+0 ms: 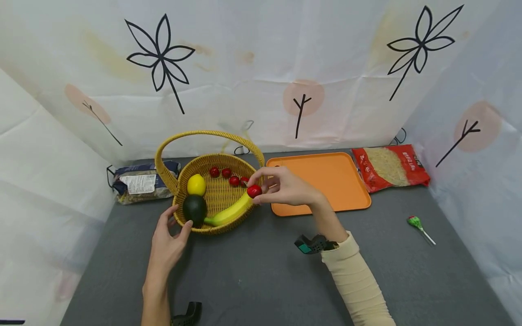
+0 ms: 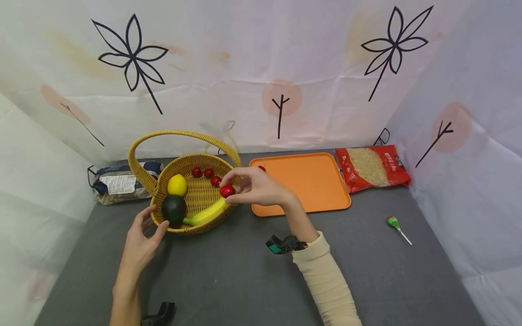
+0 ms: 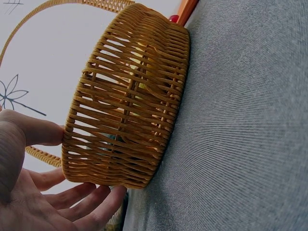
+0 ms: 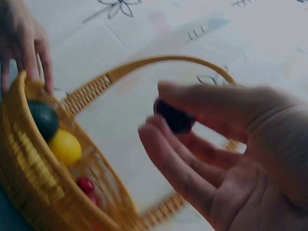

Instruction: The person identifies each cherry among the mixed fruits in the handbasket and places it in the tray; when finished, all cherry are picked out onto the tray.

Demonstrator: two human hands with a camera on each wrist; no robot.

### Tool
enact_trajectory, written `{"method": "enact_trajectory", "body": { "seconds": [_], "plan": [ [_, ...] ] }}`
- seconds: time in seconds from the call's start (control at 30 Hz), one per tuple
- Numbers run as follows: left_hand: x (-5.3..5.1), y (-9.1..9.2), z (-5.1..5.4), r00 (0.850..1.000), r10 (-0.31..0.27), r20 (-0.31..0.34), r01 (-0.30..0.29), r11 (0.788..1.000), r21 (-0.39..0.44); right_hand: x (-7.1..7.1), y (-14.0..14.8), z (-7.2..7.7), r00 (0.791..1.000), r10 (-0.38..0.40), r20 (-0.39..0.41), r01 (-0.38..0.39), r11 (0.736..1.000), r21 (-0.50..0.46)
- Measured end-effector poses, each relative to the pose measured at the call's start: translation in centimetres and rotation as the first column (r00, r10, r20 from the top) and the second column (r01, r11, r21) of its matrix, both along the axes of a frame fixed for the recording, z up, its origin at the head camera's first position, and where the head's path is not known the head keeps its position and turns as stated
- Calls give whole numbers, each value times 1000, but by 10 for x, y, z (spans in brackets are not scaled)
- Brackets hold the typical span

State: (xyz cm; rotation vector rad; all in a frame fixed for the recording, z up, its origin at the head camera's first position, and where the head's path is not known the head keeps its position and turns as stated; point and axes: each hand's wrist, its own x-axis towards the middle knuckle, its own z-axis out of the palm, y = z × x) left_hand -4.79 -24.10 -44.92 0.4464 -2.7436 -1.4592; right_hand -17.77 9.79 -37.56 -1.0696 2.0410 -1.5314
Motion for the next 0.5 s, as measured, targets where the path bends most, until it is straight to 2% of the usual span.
{"method": "enact_trajectory", "body": {
  "seconds": [0.13, 0.27, 0.4, 0.5],
  "plan": [
    [0, 0, 0, 1000, 2, -3, -2, 1000, -1, -6, 36, -4, 1000, -7, 25, 7, 1000, -7],
    [-1, 1, -1, 1000, 6, -4, -6, 1000, 6, -20, 67, -15, 992, -108, 58, 107, 994, 21],
    [-1, 1, -1, 1000, 8, -4, -8, 1000, 9, -38, 84, -35, 960, -275, 50, 271, 960, 70],
    [0, 1, -1, 1000, 7, -6, -7, 1000, 12, -52, 88, -55, 925, -380, -16, 378, 917, 129]
  ]
}}
